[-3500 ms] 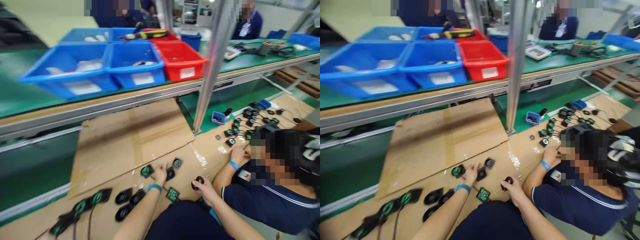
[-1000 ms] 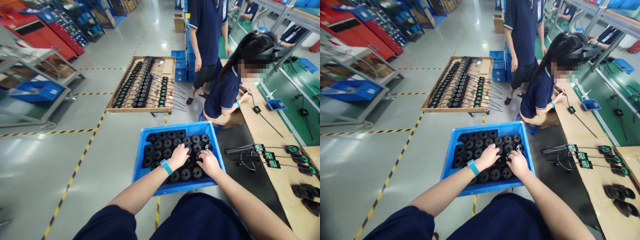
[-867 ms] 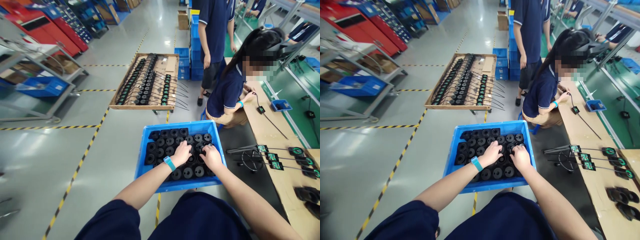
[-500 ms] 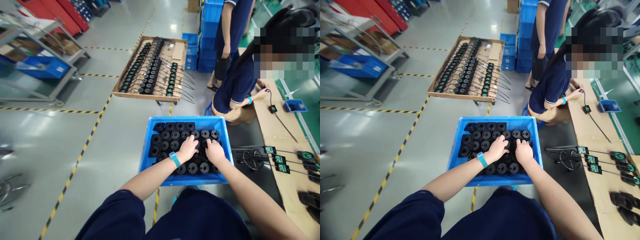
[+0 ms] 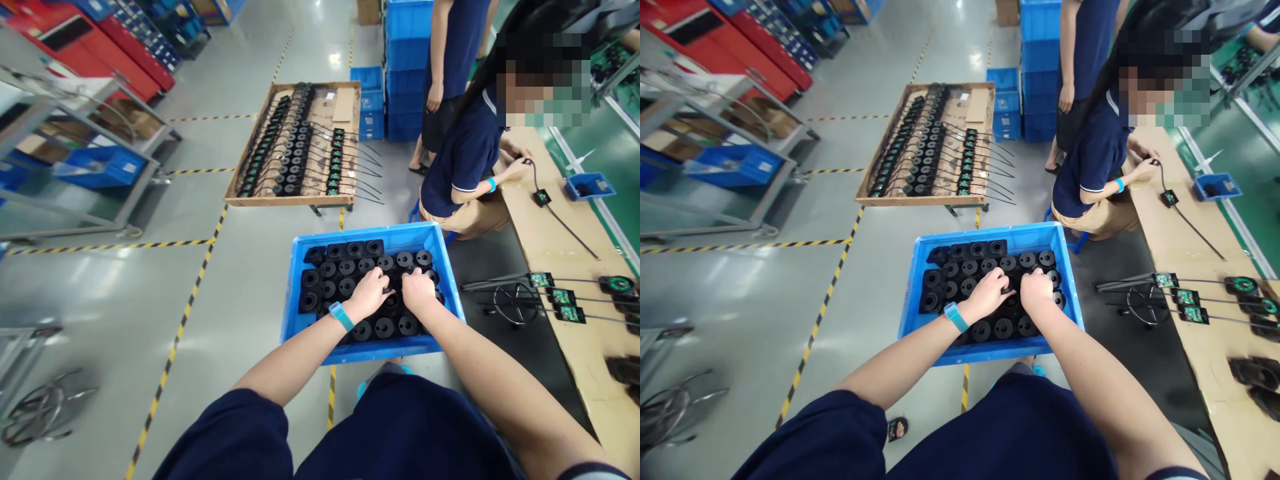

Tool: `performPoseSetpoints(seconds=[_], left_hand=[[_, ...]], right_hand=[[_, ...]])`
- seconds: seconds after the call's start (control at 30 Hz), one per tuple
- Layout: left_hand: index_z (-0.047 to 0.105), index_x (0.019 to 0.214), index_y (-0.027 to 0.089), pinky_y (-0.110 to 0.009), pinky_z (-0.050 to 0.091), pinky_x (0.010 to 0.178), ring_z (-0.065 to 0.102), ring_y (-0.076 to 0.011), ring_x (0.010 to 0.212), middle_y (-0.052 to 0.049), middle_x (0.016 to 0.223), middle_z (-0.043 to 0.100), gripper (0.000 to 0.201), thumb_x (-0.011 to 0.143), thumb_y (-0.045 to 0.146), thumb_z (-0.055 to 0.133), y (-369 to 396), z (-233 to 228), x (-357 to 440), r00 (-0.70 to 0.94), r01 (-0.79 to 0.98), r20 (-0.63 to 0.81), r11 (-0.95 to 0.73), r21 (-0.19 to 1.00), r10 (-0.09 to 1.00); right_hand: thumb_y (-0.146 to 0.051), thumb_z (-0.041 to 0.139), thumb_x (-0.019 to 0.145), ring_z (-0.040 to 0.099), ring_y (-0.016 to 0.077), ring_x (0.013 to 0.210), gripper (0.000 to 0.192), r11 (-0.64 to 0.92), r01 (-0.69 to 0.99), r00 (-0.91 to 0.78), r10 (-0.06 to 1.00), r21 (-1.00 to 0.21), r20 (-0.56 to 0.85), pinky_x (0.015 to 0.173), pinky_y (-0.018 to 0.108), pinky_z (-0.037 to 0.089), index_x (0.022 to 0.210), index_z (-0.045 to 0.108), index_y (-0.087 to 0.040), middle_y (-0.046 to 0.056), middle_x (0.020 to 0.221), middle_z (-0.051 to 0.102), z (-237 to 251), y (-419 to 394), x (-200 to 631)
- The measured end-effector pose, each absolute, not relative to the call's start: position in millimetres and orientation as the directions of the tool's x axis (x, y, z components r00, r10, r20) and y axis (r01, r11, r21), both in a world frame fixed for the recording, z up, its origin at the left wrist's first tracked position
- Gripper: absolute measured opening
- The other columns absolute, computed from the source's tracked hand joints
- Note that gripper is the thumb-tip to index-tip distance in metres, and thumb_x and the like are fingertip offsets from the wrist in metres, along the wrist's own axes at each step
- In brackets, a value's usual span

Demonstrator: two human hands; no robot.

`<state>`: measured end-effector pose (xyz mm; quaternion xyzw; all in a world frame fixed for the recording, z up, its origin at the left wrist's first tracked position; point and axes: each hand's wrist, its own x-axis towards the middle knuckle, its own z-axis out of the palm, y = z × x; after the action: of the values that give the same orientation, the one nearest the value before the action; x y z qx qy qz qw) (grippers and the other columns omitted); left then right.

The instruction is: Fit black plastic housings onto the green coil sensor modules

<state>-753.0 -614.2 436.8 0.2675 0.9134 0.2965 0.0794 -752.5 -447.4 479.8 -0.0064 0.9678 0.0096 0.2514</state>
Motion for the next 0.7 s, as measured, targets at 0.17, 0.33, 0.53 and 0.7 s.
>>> performPoseSetpoints(seconds=[0.17, 0.33, 0.53, 0.7], left_hand=[[0.056, 0.082, 0.021, -0.03, 0.048, 0.078, 0.06, -0.0172, 0.08, -0.001, 0.083, 0.061, 0.016, 0.092, 0.032, 0.061, -653.3, 443.4, -753.6, -0.967, 0.226, 0.097, 0.623, 0.749, 0.235], [0.056, 0.119, 0.022, -0.03, 0.051, 0.08, 0.066, -0.0169, 0.083, -0.002, 0.093, 0.067, 0.029, 0.09, 0.017, 0.053, -689.5, 439.1, -749.5, -0.957, 0.104, -0.082, 0.592, 0.799, 0.278], [0.063, 0.121, 0.021, -0.037, 0.051, 0.089, 0.06, -0.0249, 0.1, -0.009, 0.107, 0.054, 0.031, 0.091, 0.017, 0.055, -678.6, 433.1, -745.8, -0.791, 0.458, -0.206, 0.782, 0.423, 0.575], [0.06, 0.094, 0.02, -0.032, 0.048, 0.084, 0.058, -0.0221, 0.095, -0.006, 0.101, 0.05, 0.01, 0.091, 0.014, 0.052, -674.2, 429.4, -758.3, -0.709, 0.583, -0.218, 0.732, 0.353, 0.67]], right_hand=[[-0.009, 0.053, 0.088, 0.066, 0.0306, 0.1, 0.029, 1.0, -0.016, -0.875, -0.022, -0.016, -0.483, 0.081, 0.04, 0.054, 0.11, 0.07, -0.009, 0.024, 0.121, 0.055, 478.2, -445.7, -755.3], [-0.005, 0.055, 0.083, 0.063, 0.0297, 0.1, 0.029, 0.997, -0.062, -0.89, -0.072, -0.036, -0.451, 0.082, 0.04, 0.054, 0.107, 0.071, -0.007, 0.024, 0.12, 0.056, 474.9, -443.9, -753.7], [-0.005, 0.047, 0.088, 0.059, 0.0331, 0.105, 0.032, 0.997, -0.069, -0.912, -0.079, -0.039, -0.403, 0.08, 0.043, 0.054, 0.108, 0.071, -0.004, 0.027, 0.121, 0.055, 473.2, -443.3, -750.7], [-0.011, 0.056, 0.087, 0.057, 0.0323, 0.108, 0.025, 0.99, -0.096, -0.895, -0.131, -0.103, -0.427, 0.084, 0.042, 0.054, 0.103, 0.075, -0.008, 0.026, 0.12, 0.06, 481.0, -435.9, -756.0]])
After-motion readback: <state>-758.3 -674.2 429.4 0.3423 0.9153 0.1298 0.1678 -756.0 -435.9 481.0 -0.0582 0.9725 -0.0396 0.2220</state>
